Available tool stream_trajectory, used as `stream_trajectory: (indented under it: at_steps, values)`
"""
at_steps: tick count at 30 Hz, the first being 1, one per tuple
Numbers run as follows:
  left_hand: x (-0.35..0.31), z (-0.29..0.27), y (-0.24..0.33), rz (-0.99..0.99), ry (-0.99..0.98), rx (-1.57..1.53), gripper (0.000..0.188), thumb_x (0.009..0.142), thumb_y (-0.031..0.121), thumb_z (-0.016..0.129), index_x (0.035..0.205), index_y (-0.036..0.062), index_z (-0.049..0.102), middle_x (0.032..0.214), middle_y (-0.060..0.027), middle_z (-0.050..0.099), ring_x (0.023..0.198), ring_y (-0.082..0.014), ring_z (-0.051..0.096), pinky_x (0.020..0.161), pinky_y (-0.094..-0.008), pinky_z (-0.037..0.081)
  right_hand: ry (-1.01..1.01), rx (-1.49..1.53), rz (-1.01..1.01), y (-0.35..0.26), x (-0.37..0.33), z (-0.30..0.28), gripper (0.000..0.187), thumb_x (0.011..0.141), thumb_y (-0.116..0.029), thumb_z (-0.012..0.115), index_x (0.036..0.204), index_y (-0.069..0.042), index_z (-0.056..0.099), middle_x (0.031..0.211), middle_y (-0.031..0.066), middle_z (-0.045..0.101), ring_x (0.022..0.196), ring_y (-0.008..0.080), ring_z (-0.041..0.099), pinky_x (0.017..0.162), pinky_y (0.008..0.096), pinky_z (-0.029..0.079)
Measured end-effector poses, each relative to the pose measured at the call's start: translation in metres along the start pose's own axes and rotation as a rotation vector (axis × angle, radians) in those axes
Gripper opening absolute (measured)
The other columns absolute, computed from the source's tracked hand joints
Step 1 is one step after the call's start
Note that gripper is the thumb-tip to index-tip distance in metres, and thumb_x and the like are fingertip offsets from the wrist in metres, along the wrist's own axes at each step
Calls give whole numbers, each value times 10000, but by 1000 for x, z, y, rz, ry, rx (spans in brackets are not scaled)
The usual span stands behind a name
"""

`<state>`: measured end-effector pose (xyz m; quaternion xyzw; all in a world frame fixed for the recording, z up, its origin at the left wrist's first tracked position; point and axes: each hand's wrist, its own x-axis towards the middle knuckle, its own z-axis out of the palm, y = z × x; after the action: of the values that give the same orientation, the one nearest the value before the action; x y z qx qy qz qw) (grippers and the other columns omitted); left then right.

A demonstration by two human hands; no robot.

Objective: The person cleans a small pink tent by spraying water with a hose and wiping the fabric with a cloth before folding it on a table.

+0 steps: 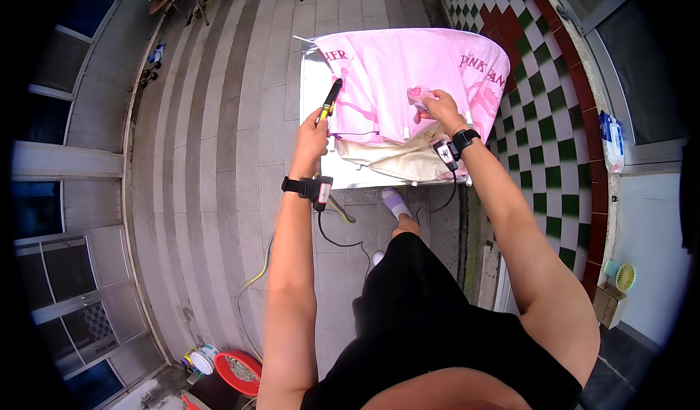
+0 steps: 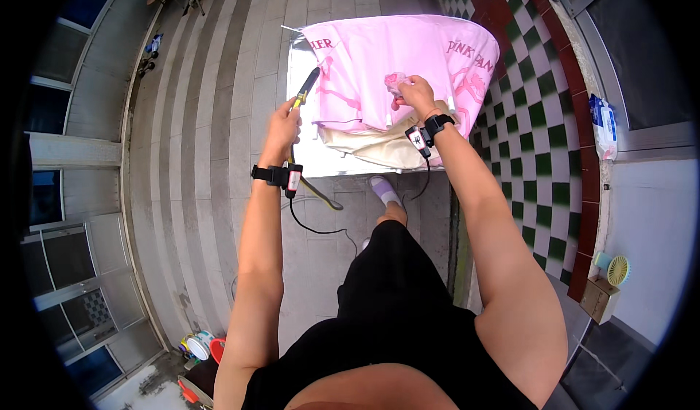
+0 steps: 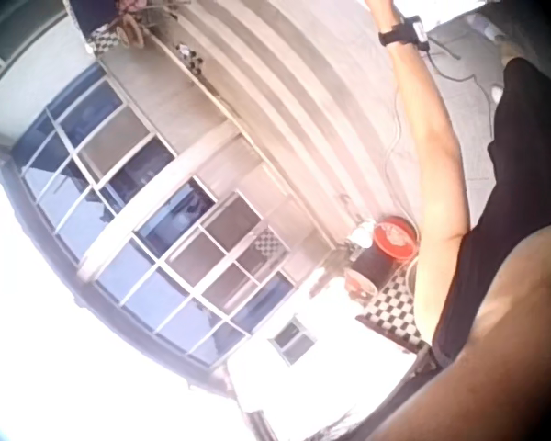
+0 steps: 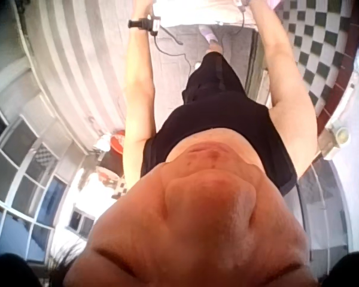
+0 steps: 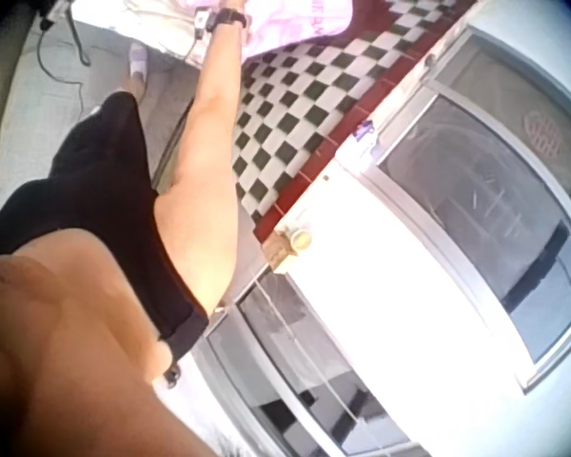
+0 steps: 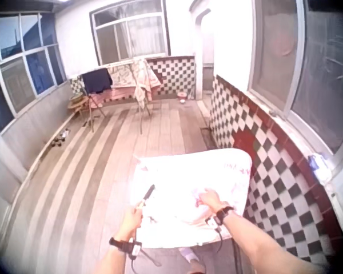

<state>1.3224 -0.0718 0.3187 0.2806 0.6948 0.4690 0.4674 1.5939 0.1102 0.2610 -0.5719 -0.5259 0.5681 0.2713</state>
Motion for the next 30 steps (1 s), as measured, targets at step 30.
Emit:
stream_trajectory:
  at_steps: [30]
  values:
    - [278, 36, -36, -374, -2, -217, 479, 1023, 131, 442, 1496, 114, 367, 735, 45, 416, 550, -31, 334, 471, -189, 286, -80, -950, -484, 56, 573, 189, 220, 814, -216, 595, 1006, -216, 703, 1185, 114, 583, 1057, 347, 577, 932, 438, 468]
